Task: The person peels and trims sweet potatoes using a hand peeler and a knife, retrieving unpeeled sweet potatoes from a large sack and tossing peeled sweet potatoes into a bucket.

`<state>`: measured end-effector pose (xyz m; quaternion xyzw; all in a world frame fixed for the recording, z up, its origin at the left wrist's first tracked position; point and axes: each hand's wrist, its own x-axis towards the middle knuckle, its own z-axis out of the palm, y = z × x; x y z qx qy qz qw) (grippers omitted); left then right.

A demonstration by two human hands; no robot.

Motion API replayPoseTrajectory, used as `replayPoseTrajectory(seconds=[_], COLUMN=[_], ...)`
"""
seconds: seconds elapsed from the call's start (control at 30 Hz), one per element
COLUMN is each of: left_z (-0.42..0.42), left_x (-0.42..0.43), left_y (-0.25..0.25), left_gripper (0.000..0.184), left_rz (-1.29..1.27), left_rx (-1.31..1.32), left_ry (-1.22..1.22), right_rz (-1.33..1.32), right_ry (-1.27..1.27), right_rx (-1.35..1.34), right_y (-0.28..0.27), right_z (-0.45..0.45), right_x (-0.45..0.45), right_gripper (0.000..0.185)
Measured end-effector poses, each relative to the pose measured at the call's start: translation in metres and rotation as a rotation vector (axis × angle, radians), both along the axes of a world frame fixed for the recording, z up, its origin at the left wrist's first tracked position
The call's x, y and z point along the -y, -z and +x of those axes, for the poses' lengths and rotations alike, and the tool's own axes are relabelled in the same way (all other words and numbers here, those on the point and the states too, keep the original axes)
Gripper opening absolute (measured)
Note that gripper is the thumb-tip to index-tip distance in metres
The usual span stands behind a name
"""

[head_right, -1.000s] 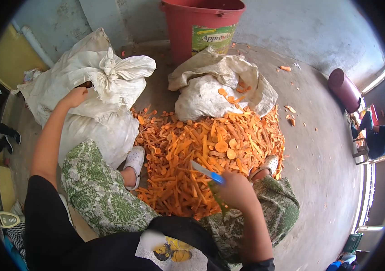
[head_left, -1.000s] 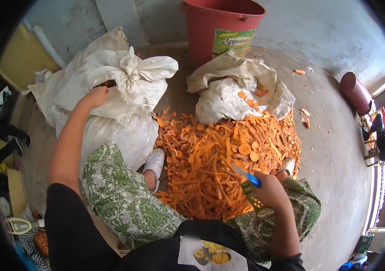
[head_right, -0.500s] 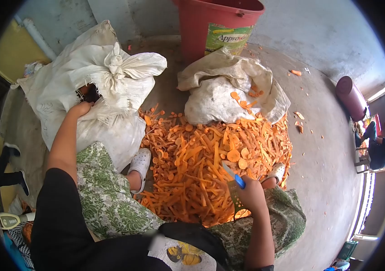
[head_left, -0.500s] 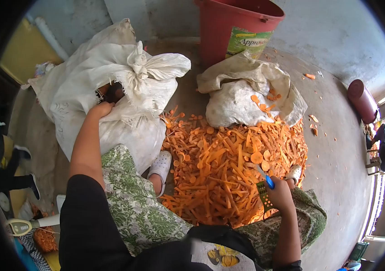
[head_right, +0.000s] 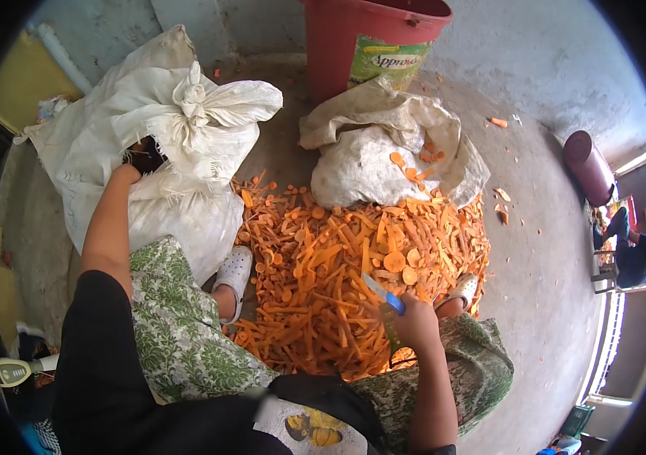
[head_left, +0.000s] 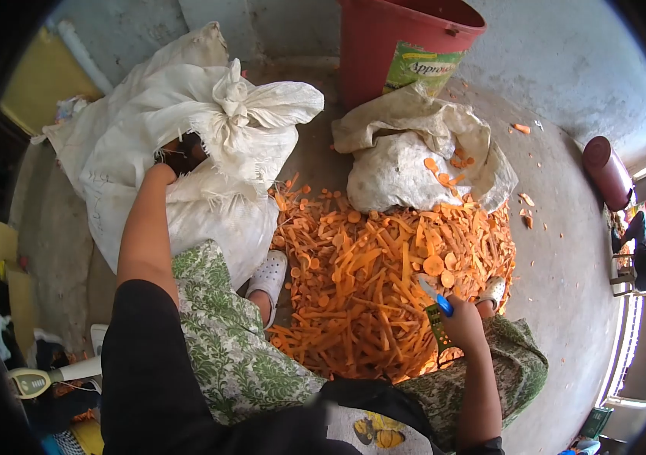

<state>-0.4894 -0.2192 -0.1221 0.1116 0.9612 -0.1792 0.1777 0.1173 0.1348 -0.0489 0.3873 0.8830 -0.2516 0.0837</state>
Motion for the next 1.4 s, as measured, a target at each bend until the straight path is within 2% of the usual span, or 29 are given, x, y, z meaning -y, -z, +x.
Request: replayPoseTrajectory(seconds=[0.07, 0.3, 0.4, 0.47, 0.5, 0.6, 0.67, 0.7, 0.77, 0.8, 0.87, 1.0, 1.07, 1.23, 1.3, 1.33, 1.4], left_z=[-0.003, 0.012, 0.0, -0.007, -0.014, -0.038, -0.051, -0.042, -0.007, -0.006, -0.003, 0.047, 0.079, 0.085, 0.095, 0.1, 0.123], left_x=[-0.003, -0.017, -0.013, -0.008, -0.003, 0.014, 0.018, 0.009, -0.016, -0.015, -0.011, -0.021, -0.027, -0.005, -0.007, -0.01, -0.018], left_y=[0.006, 0.003, 0.012, 0.021, 0.03, 0.05, 0.059, 0.042, -0.014, -0.016, -0.026, -0.123, -0.148, -0.16, -0.175, -0.178, -0.189], left_gripper=[0.035, 0.04, 0.041, 0.042, 0.042, 0.042, 0.044, 0.044, 0.047, 0.047, 0.045, 0.044, 0.041, 0.035, 0.033, 0.033, 0.034], left_rz=[-0.054, -0.01, -0.054, 0.02, 0.022, 0.028, 0.212, 0.214, 0.284, 0.283, 0.716, 0.698, 1.258, 1.433, 1.963, 1.964, 2.069], left_rx=[-0.043, -0.026, 0.041, 0.054, 0.056, 0.08, 0.024, 0.024, 0.051, 0.051, -0.033, 0.03, -0.016, -0.016, 0.139, 0.14, 0.501], left_ry=[-0.097, -0.17, -0.233, -0.231, -0.227, -0.112, -0.076, -0.076, 0.251, 0.249, 0.167, 0.044, 0.025, -0.049, -0.333, -0.328, -0.547], right_rz=[-0.014, -0.022, -0.017, -0.016, -0.014, -0.025, -0.007, -0.005, -0.001, -0.001, -0.002, 0.013, 0.035, 0.041, 0.037, 0.039, 0.041], right_ry=[0.009, -0.012, -0.049, -0.068, -0.064, -0.061, -0.058, -0.059, -0.082, -0.085, -0.06, -0.06, -0.049, -0.032, -0.029, -0.039, -0.058], right_rx=[-0.001, 0.071, 0.042, 0.048, 0.05, 0.109, 0.06, 0.06, 0.068, 0.068, 0.103, 0.014, -0.063, -0.109, -0.124, -0.129, -0.137], right_y=[-0.006, 0.004, 0.011, 0.013, 0.011, 0.008, 0.007, 0.007, 0.006, 0.006, 0.006, 0.002, 0.0, -0.025, -0.031, -0.031, -0.032], right_z=[-0.003, -0.008, -0.01, -0.008, -0.009, -0.012, -0.014, -0.014, -0.015, -0.015, -0.015, -0.012, -0.009, -0.009, -0.005, -0.004, 0.0], right_x=[0.002, 0.003, 0.003, 0.001, 0.001, 0.007, 0.007, 0.007, 0.007, 0.007, 0.006, 0.009, 0.009, 0.02, 0.021, 0.022, 0.025], right_gripper=[0.027, 0.025, 0.015, 0.027, 0.027, 0.028, 0.015, 0.015, 0.015, 0.015, 0.02, 0.016, 0.017, 0.017, 0.017, 0.017, 0.016])
